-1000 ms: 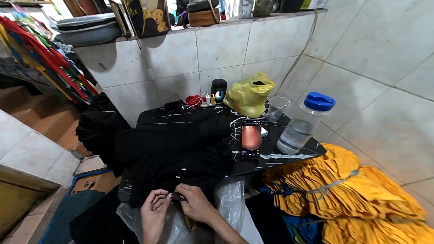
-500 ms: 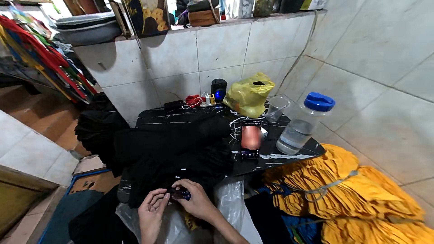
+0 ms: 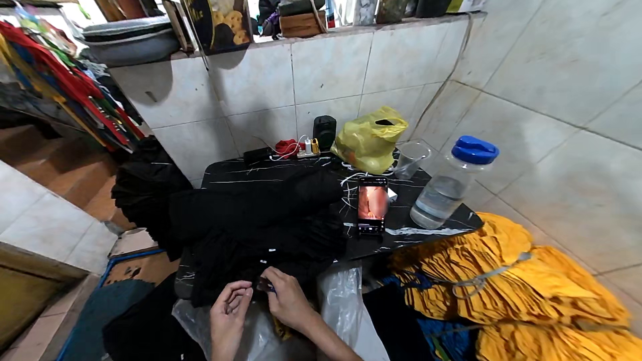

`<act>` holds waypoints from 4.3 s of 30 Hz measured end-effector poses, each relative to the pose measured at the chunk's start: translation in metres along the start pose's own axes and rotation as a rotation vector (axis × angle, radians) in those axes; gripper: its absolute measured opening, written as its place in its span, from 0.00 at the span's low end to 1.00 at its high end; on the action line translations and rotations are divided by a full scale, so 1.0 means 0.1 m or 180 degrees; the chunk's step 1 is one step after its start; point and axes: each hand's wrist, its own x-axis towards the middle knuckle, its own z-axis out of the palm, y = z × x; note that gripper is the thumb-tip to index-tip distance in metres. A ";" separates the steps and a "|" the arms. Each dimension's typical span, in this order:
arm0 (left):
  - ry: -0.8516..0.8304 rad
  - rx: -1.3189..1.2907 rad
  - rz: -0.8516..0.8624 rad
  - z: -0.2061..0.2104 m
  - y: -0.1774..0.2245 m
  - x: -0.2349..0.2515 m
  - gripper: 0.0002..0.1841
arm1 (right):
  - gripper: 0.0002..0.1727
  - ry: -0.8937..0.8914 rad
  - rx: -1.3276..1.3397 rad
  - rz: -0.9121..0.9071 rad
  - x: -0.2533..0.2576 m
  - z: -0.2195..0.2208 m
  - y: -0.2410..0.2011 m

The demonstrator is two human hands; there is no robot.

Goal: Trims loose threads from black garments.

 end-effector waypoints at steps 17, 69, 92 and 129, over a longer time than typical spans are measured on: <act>0.0239 0.0845 0.0765 0.08 -0.24 -0.02 0.05 | 0.13 -0.0059 -0.0078 0.0150 0.03 -0.14 0.03; -0.0040 0.1480 0.1238 -0.09 -0.19 -0.04 0.20 | 0.14 -0.0295 0.1574 0.0410 -0.02 0.03 0.11; -0.0181 0.1732 0.1464 -0.28 -0.21 -0.07 0.08 | 0.13 -0.0403 0.0951 0.0180 -0.07 -0.01 0.05; -0.0177 0.1124 0.1426 -0.20 -0.13 -0.13 0.06 | 0.21 -0.0190 -0.1122 -0.0285 -0.19 -0.11 -0.31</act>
